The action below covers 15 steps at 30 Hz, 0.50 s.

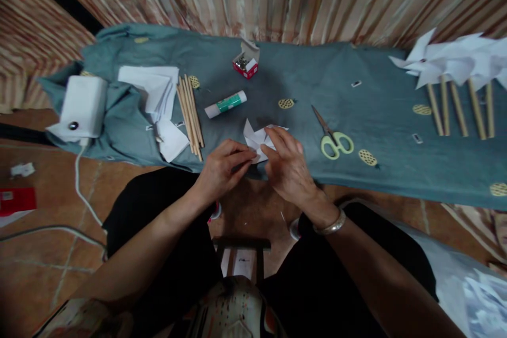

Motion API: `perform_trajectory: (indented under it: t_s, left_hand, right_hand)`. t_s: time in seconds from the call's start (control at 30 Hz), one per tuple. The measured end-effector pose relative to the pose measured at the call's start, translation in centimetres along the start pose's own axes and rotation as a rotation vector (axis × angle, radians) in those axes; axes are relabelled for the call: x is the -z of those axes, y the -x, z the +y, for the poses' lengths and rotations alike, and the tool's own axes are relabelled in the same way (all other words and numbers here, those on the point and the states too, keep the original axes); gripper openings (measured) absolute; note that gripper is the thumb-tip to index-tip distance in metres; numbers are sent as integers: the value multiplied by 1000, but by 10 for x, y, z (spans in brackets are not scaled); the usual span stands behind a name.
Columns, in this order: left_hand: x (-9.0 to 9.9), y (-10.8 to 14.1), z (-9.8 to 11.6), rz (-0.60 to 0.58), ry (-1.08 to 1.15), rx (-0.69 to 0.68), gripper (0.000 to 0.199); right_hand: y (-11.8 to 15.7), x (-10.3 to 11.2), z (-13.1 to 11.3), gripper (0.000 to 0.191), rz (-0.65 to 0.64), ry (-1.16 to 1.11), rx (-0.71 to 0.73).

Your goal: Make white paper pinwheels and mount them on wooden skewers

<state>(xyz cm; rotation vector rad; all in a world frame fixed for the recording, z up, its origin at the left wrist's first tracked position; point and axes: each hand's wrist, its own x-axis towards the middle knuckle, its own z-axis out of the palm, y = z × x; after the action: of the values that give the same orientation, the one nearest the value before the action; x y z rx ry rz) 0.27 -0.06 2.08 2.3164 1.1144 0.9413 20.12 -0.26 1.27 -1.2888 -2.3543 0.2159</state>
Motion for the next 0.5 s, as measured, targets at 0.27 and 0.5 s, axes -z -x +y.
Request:
perform_trajectory:
  t_s: [0.27,0.5]
  left_hand:
    - [2,8,11,73,214,211,16]
    - [1,16,31,233,912,731,22]
  right_hand:
    - [-1,1,1,32,6,12,-8]
    - [-10,-8,4,29,56,37,-2]
